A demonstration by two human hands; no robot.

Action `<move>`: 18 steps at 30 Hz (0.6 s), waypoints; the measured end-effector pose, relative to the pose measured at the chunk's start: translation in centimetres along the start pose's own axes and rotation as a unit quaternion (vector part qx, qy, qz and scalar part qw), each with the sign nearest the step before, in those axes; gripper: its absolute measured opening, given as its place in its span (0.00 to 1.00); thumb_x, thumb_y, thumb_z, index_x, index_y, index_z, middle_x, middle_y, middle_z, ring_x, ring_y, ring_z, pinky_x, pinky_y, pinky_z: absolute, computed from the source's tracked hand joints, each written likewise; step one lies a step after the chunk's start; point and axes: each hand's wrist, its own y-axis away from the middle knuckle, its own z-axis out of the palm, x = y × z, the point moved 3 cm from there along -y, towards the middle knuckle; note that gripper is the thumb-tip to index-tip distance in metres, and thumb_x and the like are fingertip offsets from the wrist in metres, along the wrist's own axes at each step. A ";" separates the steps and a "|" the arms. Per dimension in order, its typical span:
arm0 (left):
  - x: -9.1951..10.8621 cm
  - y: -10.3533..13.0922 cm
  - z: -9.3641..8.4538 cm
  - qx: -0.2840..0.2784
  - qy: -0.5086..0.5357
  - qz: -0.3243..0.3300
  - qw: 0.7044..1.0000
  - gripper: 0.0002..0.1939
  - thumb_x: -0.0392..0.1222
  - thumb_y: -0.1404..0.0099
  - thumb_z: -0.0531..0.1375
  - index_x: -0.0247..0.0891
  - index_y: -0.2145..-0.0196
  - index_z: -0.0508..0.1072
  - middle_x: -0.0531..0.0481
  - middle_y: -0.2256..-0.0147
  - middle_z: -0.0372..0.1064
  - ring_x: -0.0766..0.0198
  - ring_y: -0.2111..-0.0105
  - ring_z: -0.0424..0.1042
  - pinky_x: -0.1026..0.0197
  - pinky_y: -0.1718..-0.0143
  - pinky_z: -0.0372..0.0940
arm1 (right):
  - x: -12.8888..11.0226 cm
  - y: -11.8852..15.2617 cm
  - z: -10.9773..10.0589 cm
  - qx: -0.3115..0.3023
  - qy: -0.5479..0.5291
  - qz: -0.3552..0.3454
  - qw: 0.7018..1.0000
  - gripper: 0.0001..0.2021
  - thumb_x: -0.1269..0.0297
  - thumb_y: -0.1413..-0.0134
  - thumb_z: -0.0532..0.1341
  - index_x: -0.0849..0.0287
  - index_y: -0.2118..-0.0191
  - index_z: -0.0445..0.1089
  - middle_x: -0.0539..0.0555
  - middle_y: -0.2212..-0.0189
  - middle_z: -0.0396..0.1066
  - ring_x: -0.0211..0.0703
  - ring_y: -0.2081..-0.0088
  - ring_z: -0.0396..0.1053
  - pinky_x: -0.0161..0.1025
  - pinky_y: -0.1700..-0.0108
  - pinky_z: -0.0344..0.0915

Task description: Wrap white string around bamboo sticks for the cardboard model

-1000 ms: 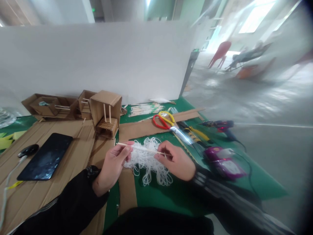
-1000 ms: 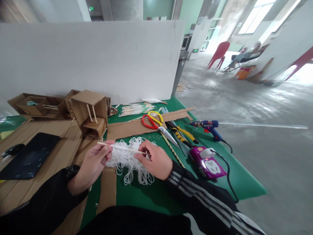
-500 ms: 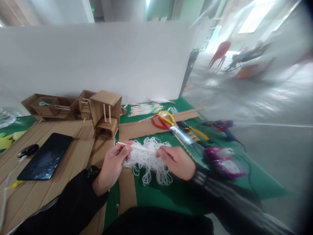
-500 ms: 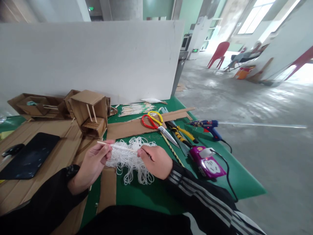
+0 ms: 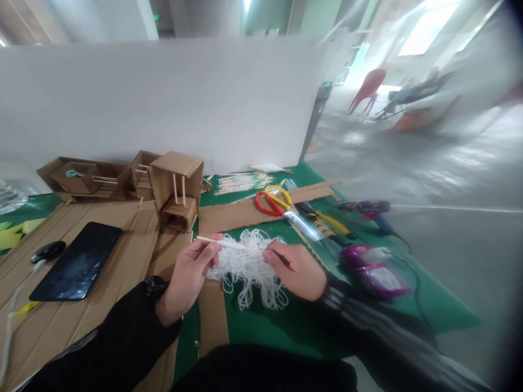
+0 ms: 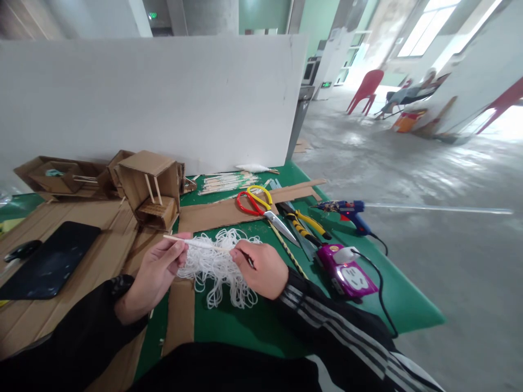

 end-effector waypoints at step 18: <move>0.2 0.0 0.2 0.017 0.003 -0.001 1.000 0.12 0.43 0.43 0.65 0.35 0.61 0.77 0.53 0.75 0.65 0.73 0.77 0.59 0.68 0.74 0.57 | 0.4 0.0 0.0 -0.001 -0.001 0.026 1.000 0.13 0.56 0.36 0.51 0.58 0.63 0.67 0.49 0.77 0.68 0.37 0.78 0.63 0.34 0.75 0.56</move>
